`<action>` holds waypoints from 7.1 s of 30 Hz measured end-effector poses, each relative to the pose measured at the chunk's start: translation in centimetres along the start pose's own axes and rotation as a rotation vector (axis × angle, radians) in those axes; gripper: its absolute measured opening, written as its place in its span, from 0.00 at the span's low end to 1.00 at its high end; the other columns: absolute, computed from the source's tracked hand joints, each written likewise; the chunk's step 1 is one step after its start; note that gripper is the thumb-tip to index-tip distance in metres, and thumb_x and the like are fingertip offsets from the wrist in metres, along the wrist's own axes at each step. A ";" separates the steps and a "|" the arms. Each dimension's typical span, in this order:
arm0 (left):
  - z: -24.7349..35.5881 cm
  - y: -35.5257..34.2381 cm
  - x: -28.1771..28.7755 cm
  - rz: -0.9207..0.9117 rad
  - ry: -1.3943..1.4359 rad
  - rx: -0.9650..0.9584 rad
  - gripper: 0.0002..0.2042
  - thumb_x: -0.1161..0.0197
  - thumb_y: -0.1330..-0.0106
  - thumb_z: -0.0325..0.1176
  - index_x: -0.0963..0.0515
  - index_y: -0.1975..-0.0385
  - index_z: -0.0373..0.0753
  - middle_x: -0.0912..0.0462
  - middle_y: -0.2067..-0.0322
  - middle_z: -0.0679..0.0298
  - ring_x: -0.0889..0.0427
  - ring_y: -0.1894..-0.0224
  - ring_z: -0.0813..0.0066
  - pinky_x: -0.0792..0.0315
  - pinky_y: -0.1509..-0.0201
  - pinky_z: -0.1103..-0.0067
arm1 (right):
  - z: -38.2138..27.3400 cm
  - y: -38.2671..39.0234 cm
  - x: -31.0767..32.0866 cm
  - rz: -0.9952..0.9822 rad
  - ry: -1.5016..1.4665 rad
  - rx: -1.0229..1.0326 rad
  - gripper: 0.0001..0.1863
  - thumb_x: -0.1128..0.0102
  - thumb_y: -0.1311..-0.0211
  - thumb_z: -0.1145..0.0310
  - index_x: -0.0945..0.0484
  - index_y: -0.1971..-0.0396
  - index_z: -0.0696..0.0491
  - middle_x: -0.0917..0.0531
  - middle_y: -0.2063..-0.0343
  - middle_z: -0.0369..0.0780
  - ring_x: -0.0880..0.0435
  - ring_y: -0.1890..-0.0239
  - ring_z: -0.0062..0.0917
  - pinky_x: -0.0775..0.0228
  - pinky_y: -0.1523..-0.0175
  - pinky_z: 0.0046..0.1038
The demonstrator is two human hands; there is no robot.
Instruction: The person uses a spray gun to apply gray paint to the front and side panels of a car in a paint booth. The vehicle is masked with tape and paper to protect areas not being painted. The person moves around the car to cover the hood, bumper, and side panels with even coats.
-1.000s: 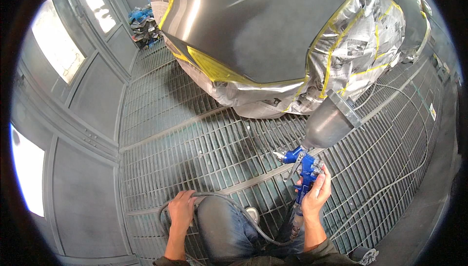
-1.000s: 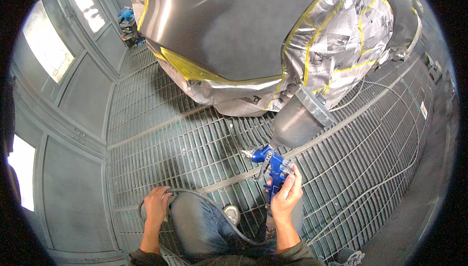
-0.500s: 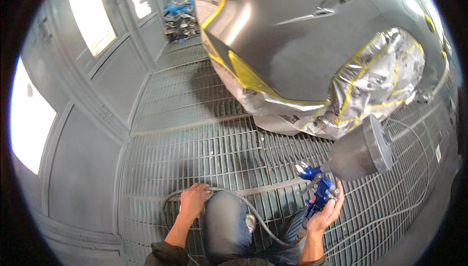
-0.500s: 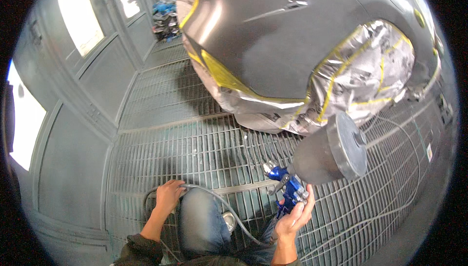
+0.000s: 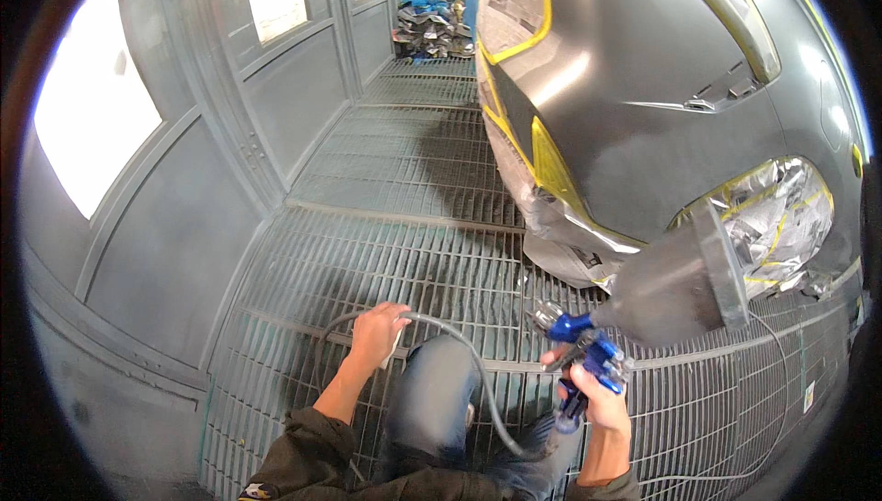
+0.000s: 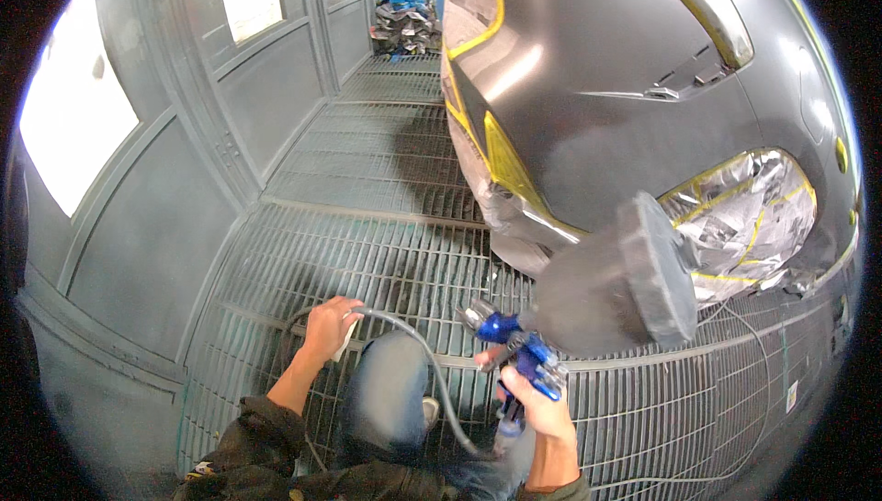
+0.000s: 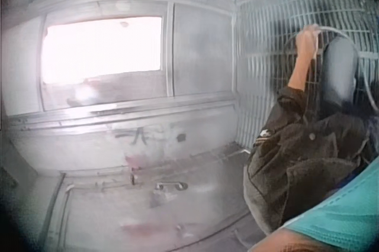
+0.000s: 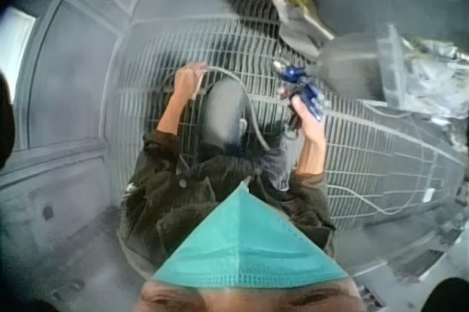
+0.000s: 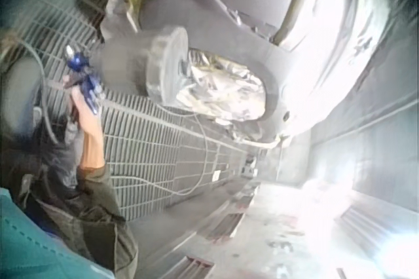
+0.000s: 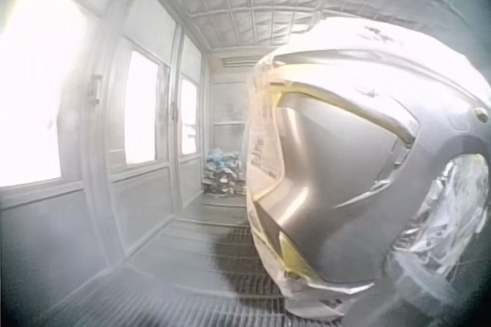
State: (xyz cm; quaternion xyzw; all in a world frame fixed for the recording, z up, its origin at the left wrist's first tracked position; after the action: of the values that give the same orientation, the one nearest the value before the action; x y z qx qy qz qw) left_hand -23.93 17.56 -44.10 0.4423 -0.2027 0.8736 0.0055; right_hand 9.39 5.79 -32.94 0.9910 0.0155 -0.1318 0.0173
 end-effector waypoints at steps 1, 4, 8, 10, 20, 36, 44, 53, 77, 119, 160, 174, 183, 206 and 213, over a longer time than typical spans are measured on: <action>0.2 -0.1 0.9 0.031 0.012 -0.013 0.11 0.29 0.41 0.31 0.16 0.59 0.38 0.15 0.62 0.54 0.16 0.61 0.52 0.22 0.57 0.67 | -1.3 -0.9 -1.0 -0.037 0.078 0.082 0.20 0.34 0.36 0.60 0.20 0.52 0.59 0.14 0.58 0.41 0.19 0.56 0.22 0.29 0.46 0.30; 0.0 0.7 3.9 0.132 0.016 -0.054 0.11 0.29 0.42 0.28 0.16 0.59 0.37 0.15 0.63 0.55 0.15 0.62 0.53 0.22 0.58 0.69 | -3.7 -3.0 -3.4 -0.199 0.107 0.143 0.20 0.38 0.32 0.64 0.23 0.46 0.61 0.16 0.53 0.47 0.18 0.50 0.31 0.20 0.50 0.32; -1.4 3.2 7.9 0.185 0.060 0.074 0.11 0.30 0.44 0.25 0.17 0.60 0.37 0.14 0.63 0.56 0.15 0.62 0.55 0.22 0.58 0.69 | -5.6 -5.3 -8.2 -0.409 0.008 0.025 0.27 0.37 0.33 0.58 0.28 0.43 0.62 0.18 0.52 0.48 0.17 0.51 0.33 0.14 0.68 0.28; -2.0 5.0 9.7 0.210 0.049 0.103 0.11 0.29 0.44 0.25 0.17 0.60 0.37 0.15 0.63 0.56 0.15 0.62 0.55 0.22 0.58 0.69 | -5.8 -6.8 -9.0 -0.450 0.115 0.008 0.28 0.37 0.33 0.53 0.28 0.45 0.60 0.19 0.56 0.46 0.18 0.55 0.30 0.16 0.71 0.28; -5.2 10.8 10.7 0.127 0.018 0.243 0.11 0.31 0.43 0.25 0.16 0.59 0.38 0.14 0.61 0.55 0.15 0.60 0.55 0.21 0.56 0.70 | -8.5 -7.4 -11.2 -0.254 0.088 0.082 0.24 0.41 0.31 0.51 0.24 0.54 0.61 0.19 0.63 0.44 0.17 0.64 0.26 0.21 0.77 0.23; 22.6 4.2 -0.1 -0.569 1.300 0.131 0.14 0.28 0.38 0.29 0.19 0.54 0.31 0.15 0.61 0.62 0.19 0.59 0.82 0.23 0.55 0.79 | -7.7 -3.7 -9.6 -0.226 -0.079 0.094 0.26 0.38 0.33 0.55 0.26 0.47 0.61 0.18 0.59 0.45 0.16 0.59 0.32 0.22 0.59 0.30; 23.7 5.7 -3.0 -0.619 1.138 0.074 0.26 0.24 0.40 0.39 0.26 0.49 0.31 0.16 0.60 0.59 0.18 0.58 0.75 0.24 0.54 0.74 | -8.8 0.1 -7.2 0.219 0.570 0.651 0.25 0.30 0.43 0.72 0.26 0.46 0.60 0.17 0.65 0.40 0.16 0.66 0.23 0.22 0.59 0.25; 25.1 4.2 -1.0 -0.647 1.133 -0.212 0.18 0.28 0.36 0.34 0.23 0.51 0.33 0.17 0.56 0.65 0.20 0.53 0.75 0.26 0.48 0.74 | -15.1 2.0 -8.0 -0.089 1.066 1.040 0.13 0.27 0.47 0.66 0.23 0.73 0.56 0.24 0.77 0.39 0.24 0.80 0.28 0.32 0.79 0.28; 24.6 5.0 -2.3 -0.663 1.263 -0.207 0.21 0.31 0.33 0.31 0.27 0.44 0.31 0.23 0.47 0.59 0.23 0.45 0.72 0.27 0.40 0.71 | -5.4 -2.0 -9.4 -0.383 -0.024 -0.047 0.38 0.31 0.37 0.63 0.39 0.31 0.53 0.22 0.43 0.41 0.21 0.43 0.26 0.20 0.52 0.29; 11.6 2.8 -0.1 -0.450 0.251 -0.333 0.35 0.26 0.49 0.54 0.22 0.43 0.39 0.17 0.50 0.55 0.16 0.51 0.54 0.23 0.48 0.66 | -7.5 1.3 -2.7 -0.004 -0.072 0.162 0.28 0.33 0.41 0.63 0.28 0.48 0.67 0.19 0.60 0.51 0.15 0.60 0.35 0.14 0.75 0.32; -1.8 -2.4 -0.9 -0.135 -0.124 0.186 0.13 0.26 0.46 0.27 0.16 0.64 0.26 0.14 0.66 0.46 0.14 0.64 0.56 0.24 0.57 0.70 | 9.2 -1.3 20.3 0.947 -0.024 0.391 0.15 0.41 0.33 0.66 0.22 0.54 0.62 0.17 0.62 0.44 0.16 0.62 0.28 0.18 0.74 0.29; 3.3 -7.6 6.6 -0.039 -0.123 -0.038 0.11 0.38 0.33 0.31 0.15 0.57 0.32 0.13 0.59 0.48 0.14 0.57 0.54 0.23 0.50 0.69 | -1.9 -2.8 30.6 0.738 -0.549 0.388 0.17 0.48 0.27 0.54 0.24 0.54 0.53 0.16 0.66 0.38 0.17 0.68 0.20 0.30 0.83 0.17; 6.7 -8.7 2.9 -0.109 -0.142 -0.106 0.14 0.27 0.44 0.29 0.17 0.63 0.24 0.14 0.69 0.43 0.14 0.67 0.56 0.23 0.59 0.70 | -0.9 -1.7 34.2 0.839 -0.343 0.063 0.12 0.44 0.31 0.62 0.24 0.54 0.51 0.16 0.70 0.37 0.17 0.72 0.19 0.29 0.81 0.23; 5.2 -8.0 7.9 0.143 -0.070 0.078 0.15 0.25 0.48 0.27 0.16 0.62 0.27 0.14 0.68 0.45 0.13 0.65 0.52 0.22 0.58 0.68 | -9.3 0.1 34.3 0.901 -0.437 0.506 0.19 0.46 0.31 0.56 0.22 0.55 0.58 0.16 0.67 0.39 0.19 0.73 0.18 0.27 0.79 0.18; 5.6 -5.1 4.0 -0.037 -0.181 -0.047 0.12 0.24 0.48 0.28 0.16 0.65 0.30 0.14 0.68 0.47 0.14 0.65 0.49 0.22 0.59 0.68 | 6.7 -1.3 21.7 0.997 -0.151 0.471 0.12 0.37 0.33 0.66 0.19 0.58 0.58 0.16 0.65 0.38 0.16 0.64 0.23 0.19 0.76 0.26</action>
State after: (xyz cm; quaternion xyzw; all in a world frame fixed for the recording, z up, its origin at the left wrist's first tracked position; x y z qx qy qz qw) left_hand -21.06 19.53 -36.30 0.5230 -0.2148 0.8247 0.0135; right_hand 28.56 7.35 -45.14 0.8434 -0.4864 -0.1780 -0.1433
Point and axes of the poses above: each hand's wrist, its own y-axis away from the middle knuckle, its own x-axis out of the back of the hand, z = x × y, the point moved 6 cm from there along -y, towards the middle knuckle
